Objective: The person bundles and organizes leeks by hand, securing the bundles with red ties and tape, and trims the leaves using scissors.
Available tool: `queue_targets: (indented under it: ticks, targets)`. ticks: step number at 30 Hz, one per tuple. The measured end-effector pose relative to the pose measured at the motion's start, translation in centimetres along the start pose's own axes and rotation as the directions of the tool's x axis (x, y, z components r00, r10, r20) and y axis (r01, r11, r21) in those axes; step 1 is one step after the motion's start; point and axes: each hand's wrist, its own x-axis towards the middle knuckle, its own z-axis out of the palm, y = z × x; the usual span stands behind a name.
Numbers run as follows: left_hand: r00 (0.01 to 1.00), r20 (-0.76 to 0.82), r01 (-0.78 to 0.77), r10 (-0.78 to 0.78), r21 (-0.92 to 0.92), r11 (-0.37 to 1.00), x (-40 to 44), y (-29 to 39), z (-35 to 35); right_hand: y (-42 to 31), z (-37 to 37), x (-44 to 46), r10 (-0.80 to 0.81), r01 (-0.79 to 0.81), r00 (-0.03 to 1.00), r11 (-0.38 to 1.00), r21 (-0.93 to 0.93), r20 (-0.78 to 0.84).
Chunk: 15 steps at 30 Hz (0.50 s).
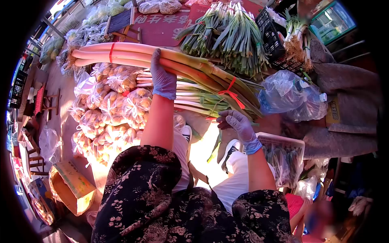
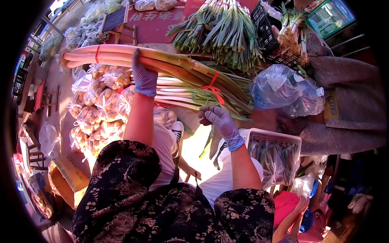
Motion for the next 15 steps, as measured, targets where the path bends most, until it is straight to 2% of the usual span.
queue_targets:
  ticks: [2, 4, 5, 7, 8, 12, 15]
  targets:
    - [0.999, -0.036, -0.028, 0.029, 0.031, 0.999, 0.3, 0.7, -0.6, -0.2, 0.4, 0.4, -0.156, 0.145, 0.985, 0.98, -0.136, -0.072]
    - [0.997, -0.045, -0.064, 0.068, 0.073, 0.995, 0.4, 1.1, -0.6, 0.0, 0.6, 1.4, -0.358, 0.296, 0.918, 0.904, -0.31, -0.169]
    - [0.995, -0.057, -0.08, 0.086, 0.106, 0.991, 0.2, 1.1, -0.6, 0.1, 0.7, 1.5, -0.47, 0.331, 0.864, 0.802, -0.498, -0.182]
    - [0.998, -0.022, -0.055, 0.058, 0.102, 0.993, 0.3, 0.8, -0.6, -1.0, 0.5, 1.9, -0.683, 0.307, 0.718, 0.482, -0.82, -0.133]
    - [1.0, 0.003, -0.026, 0.026, 0.12, 0.992, 0.3, 0.6, -0.8, -0.7, -0.1, 2.4, -0.665, 0.266, 0.737, 0.448, -0.854, -0.119]
    - [0.999, 0.04, 0.028, -0.036, 0.196, 0.98, -0.8, -0.3, 0.2, 0.5, -0.3, 3.0, -0.656, 0.085, 0.754, 0.143, -0.986, -0.03]
    - [0.988, 0.076, 0.115, -0.133, 0.201, 0.973, -1.1, -1.1, 0.3, 1.3, 0.0, 2.9, -0.567, 0.049, 0.817, 0.246, -0.968, -0.103]
